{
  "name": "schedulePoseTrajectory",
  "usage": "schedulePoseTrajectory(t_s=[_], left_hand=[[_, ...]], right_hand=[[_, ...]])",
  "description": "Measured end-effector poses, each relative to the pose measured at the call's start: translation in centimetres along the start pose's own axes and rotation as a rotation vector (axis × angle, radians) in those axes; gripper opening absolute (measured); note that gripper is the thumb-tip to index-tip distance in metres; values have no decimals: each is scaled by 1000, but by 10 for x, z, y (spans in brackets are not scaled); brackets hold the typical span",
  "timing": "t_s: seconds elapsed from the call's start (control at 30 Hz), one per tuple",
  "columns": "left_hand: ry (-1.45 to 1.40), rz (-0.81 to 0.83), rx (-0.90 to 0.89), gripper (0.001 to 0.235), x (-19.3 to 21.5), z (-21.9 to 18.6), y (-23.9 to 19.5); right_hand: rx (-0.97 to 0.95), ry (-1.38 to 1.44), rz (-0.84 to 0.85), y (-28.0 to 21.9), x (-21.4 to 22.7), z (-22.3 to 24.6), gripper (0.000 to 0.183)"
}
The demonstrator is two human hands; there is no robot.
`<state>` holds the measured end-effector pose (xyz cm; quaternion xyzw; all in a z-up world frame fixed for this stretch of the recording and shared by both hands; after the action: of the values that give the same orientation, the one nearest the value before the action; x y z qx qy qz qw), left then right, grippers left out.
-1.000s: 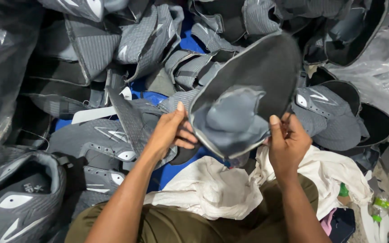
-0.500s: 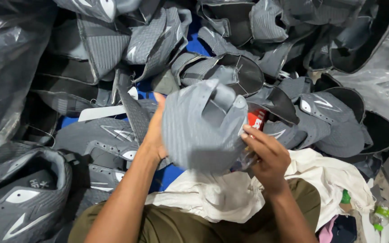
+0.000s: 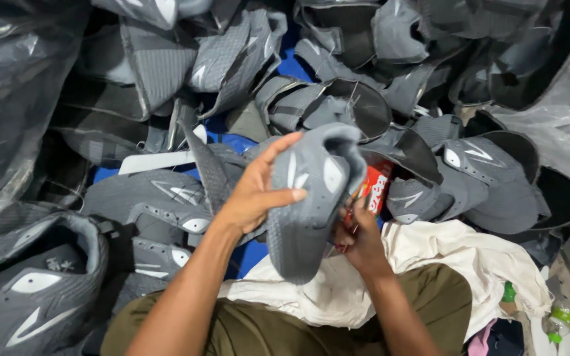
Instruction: The person trims excess material and loose threads from shoe uppers using a small cutter.
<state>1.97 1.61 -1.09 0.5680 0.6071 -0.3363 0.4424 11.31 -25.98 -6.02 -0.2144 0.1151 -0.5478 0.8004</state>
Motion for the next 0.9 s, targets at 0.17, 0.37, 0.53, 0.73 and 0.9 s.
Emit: schedulePoseTrajectory(t_s=[0.17,0.37,0.53,0.73,0.9], left_hand=[[46,169,54,104,-1,6,0],[284,-47,52,89,21,30,10],[588,-313,67,50,32,33,13],[603,-471,-70,36,37,20,13],[1022,-456,-331,48,27,13,7]], right_hand=[[-49,309,192,25,28,-19,31],[94,383,313,13,11,12,22],[115,418,243,12,15,16,25],[165,521,221,21,35,25,22],[183,519,133,16,38,37,25]])
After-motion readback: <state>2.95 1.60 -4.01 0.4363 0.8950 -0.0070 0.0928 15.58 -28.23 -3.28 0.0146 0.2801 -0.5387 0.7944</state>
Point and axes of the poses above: each hand's wrist, its own y-axis towards the middle knuckle, its own x-axis out of the back of the hand, z = x × y, the point moved 1 cm from there along y, towards the middle knuckle, and after that the axes turned 9 degrees about -y, right-handed, at the moved point
